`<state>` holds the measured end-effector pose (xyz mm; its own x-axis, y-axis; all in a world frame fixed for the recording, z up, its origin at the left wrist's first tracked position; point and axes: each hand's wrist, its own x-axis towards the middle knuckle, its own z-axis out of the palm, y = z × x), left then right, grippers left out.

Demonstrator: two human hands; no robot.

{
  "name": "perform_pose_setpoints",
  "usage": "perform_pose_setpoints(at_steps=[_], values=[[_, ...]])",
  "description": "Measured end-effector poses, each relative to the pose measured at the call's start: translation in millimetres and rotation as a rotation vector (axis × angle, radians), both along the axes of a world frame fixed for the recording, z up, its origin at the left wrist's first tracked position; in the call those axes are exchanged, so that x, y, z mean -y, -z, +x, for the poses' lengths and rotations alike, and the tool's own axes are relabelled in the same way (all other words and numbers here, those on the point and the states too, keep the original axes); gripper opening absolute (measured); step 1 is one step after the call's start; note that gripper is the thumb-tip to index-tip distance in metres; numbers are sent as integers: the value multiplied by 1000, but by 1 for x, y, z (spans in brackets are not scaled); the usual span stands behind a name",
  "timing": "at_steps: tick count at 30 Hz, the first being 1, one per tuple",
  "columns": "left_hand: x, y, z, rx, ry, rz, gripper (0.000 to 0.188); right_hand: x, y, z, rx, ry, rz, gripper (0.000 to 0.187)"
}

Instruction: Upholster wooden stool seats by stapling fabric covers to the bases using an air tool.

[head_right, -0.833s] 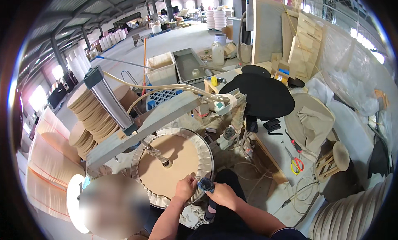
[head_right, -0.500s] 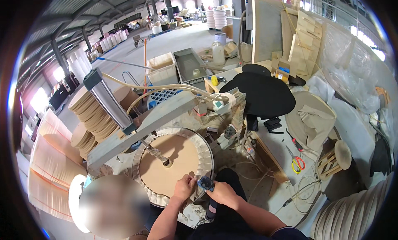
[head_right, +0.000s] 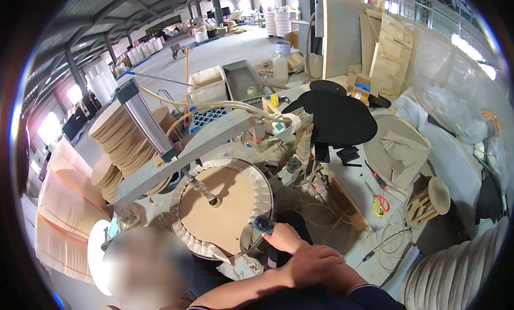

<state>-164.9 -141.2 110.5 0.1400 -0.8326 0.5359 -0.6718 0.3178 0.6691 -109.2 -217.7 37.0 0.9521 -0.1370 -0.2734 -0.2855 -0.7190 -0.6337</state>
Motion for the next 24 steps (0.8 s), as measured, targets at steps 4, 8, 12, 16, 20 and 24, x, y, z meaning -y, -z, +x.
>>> perform_pose_setpoints(at_steps=[4, 8, 12, 16, 20, 24], values=[[26, -4, -33, 19, 257, 221, 36, 1, -7, -1, -15, -9, -13, 44], [38, -17, -46, -18, 536, 237, 38, -4, -19, -6, -11, 59, 16, 44], [31, -21, -74, -356, 647, 91, 36, -2, -7, -8, 40, 52, 16, 45], [26, -30, -83, -689, 791, 90, 31, -3, -17, -5, 5, 67, 36, 46], [13, -42, -85, -815, 752, 316, 32, 1, -2, -8, 68, 62, 16, 46], [6, -44, -83, -1072, 807, 326, 27, -2, -32, -7, -72, 81, 74, 44]])
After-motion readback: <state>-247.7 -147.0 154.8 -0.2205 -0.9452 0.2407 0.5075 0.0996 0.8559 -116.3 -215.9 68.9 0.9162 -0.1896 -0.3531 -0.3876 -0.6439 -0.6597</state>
